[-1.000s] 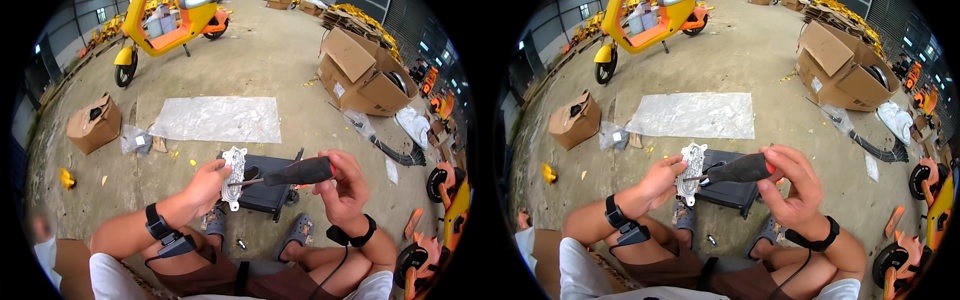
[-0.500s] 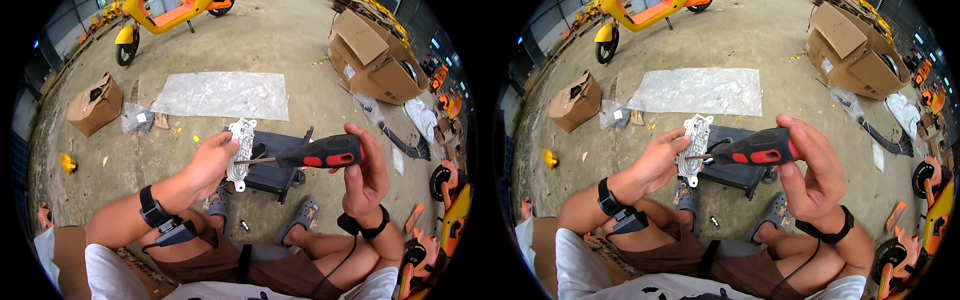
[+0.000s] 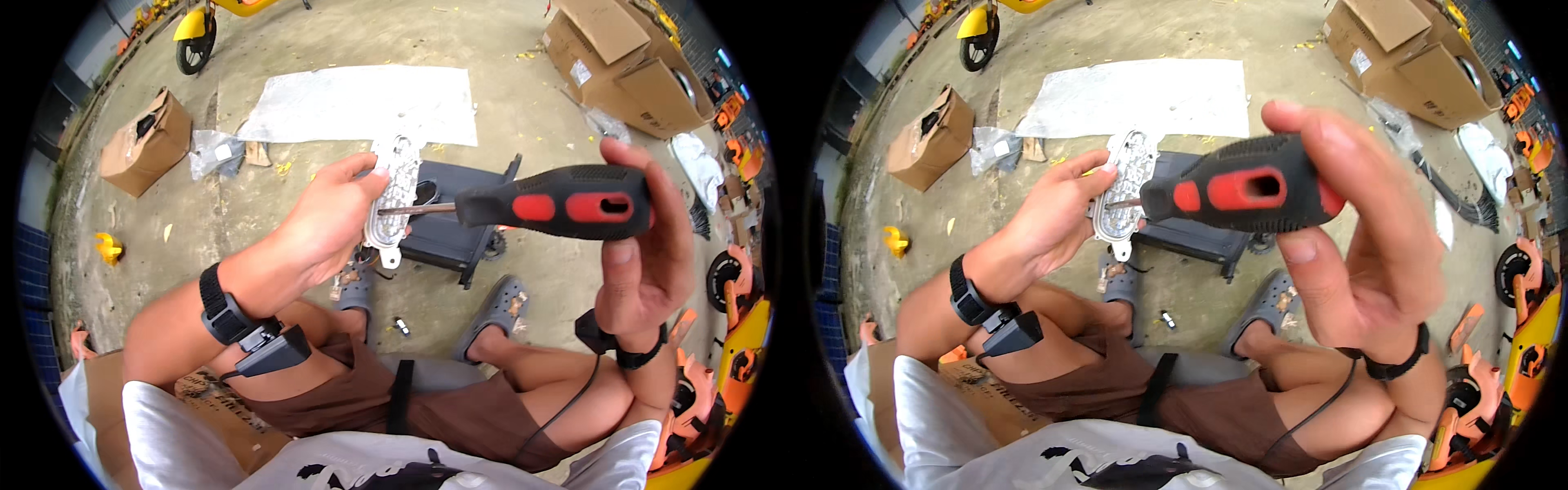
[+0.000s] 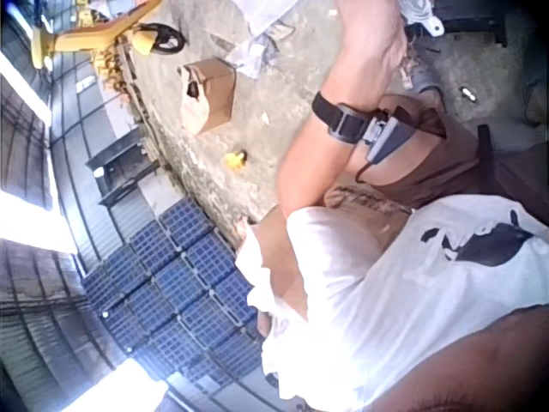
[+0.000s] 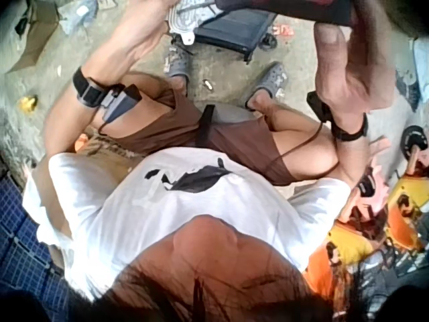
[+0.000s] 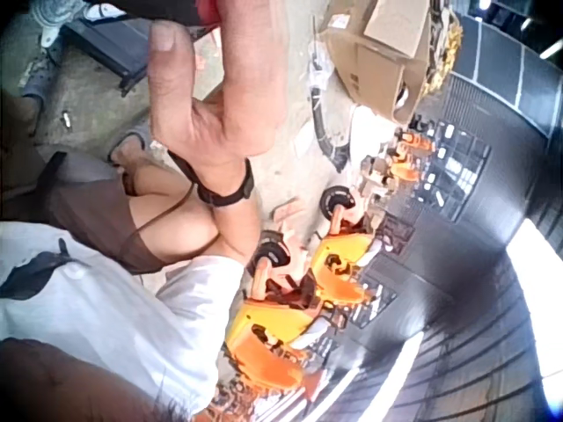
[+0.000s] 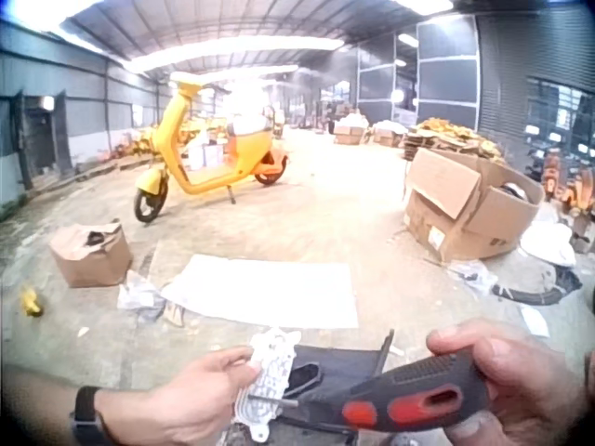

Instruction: The person removes a clear plastic cover and an internal circuit board from a black housing using a screwdriver.

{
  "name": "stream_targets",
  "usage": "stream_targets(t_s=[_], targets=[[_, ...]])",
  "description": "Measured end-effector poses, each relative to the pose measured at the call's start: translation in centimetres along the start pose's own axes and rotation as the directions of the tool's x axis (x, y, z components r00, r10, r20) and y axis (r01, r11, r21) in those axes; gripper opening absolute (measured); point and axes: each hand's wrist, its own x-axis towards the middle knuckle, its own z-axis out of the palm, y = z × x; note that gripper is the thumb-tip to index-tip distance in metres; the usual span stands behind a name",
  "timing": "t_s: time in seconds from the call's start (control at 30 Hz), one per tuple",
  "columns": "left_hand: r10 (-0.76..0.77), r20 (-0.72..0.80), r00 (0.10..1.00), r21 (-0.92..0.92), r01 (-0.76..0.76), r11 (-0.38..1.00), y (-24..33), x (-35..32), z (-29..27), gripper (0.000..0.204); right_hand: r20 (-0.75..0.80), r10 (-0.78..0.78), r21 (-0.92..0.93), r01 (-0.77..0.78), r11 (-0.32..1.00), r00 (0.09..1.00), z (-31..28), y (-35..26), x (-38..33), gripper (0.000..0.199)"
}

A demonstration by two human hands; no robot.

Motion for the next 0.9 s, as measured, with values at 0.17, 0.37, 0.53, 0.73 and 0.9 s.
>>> stream_targets(t_s=[0.17,0.37,0.53,0.73,0.9], targets=[[0.040,-0.039,0.998,0.037,-0.038,0.999,0.1,-0.5,0.7,0.031,-0.070,0.121,-0.029,-0.124,0.992,0.990,0.3,-0.8,0.4,0.057],[0.021,0.045,0.999,0.030,-0.023,0.999,0.2,-0.1,0.8,0.030,-0.227,0.135,-0.002,-0.139,0.990,0.965,0.7,-0.1,0.3,0.068],[0.039,0.055,0.998,0.004,-0.039,0.999,0.3,-0.2,1.5,0.029,-0.176,0.004,0.038,0.003,0.999,0.984,-0.2,1.5,-0.8,0.073],[0.064,0.022,0.998,0.014,-0.064,0.998,0.5,-0.4,1.5,0.028,-0.193,-0.034,-0.078,0.019,0.997,0.981,-0.5,1.2,-0.7,0.066],[0.081,0.012,0.997,0.026,-0.082,0.996,0.8,-0.8,1.7,0.029,-0.234,-0.041,-0.057,0.029,0.998,0.971,-0.4,1.6,-0.6,0.064]])
